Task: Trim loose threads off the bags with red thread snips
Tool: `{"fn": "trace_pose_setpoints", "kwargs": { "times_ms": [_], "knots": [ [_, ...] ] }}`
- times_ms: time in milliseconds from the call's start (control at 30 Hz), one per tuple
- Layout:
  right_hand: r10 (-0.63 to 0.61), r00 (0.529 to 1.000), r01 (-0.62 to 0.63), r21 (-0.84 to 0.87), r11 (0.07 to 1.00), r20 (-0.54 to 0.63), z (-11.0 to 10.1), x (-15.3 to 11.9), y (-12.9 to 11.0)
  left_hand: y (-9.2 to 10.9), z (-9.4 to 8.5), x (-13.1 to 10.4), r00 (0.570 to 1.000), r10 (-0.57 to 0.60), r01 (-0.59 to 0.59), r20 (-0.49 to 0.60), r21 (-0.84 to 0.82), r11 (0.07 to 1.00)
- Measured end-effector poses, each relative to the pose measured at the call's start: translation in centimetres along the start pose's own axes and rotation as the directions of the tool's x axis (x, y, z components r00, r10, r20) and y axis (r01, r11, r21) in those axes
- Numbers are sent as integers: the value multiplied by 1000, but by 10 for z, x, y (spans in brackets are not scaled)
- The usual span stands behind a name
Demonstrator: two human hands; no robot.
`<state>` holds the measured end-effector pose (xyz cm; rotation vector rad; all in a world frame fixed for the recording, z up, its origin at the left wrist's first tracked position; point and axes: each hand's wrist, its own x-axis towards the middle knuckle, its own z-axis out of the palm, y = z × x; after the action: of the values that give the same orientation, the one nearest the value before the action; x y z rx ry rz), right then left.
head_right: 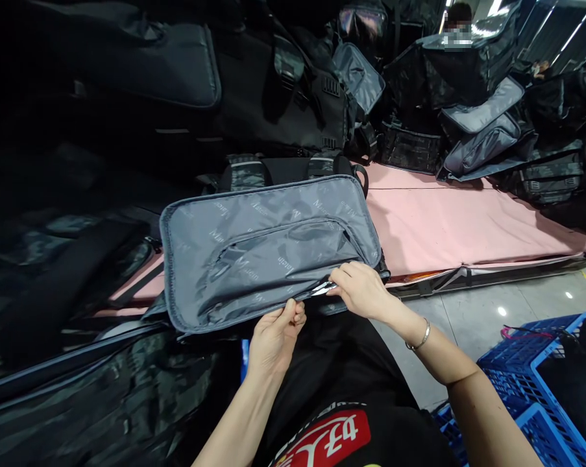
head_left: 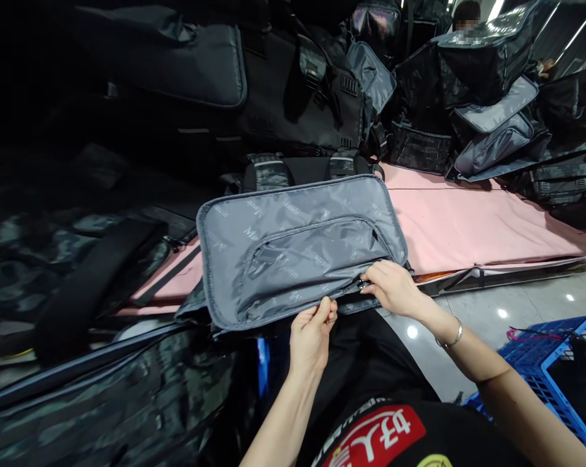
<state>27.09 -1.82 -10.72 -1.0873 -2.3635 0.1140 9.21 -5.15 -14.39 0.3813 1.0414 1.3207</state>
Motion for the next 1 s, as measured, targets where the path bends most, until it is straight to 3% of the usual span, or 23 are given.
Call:
{"fn": "trace_pose_setpoints", "kwargs": {
  "times_ms": [533, 733, 867, 1000],
  "knots": [
    [-30, 999, 33, 69, 997, -44, 8, 4, 6, 2, -1, 1, 1000, -14, 14, 20, 22, 1000],
    [88, 990, -58, 244, 968, -114, 12, 1, 10, 4, -7, 1, 999, -31, 30, 8, 95, 995],
    [186, 979, -150, 316, 937, -86, 14, -5, 14, 4, -20, 3, 993, -43, 51, -111, 71, 996],
    [307, 950, -261, 398, 880, -56, 15, -17, 7, 2, -26, 4, 973, 21, -20, -228, 6, 1000]
  ]
}}
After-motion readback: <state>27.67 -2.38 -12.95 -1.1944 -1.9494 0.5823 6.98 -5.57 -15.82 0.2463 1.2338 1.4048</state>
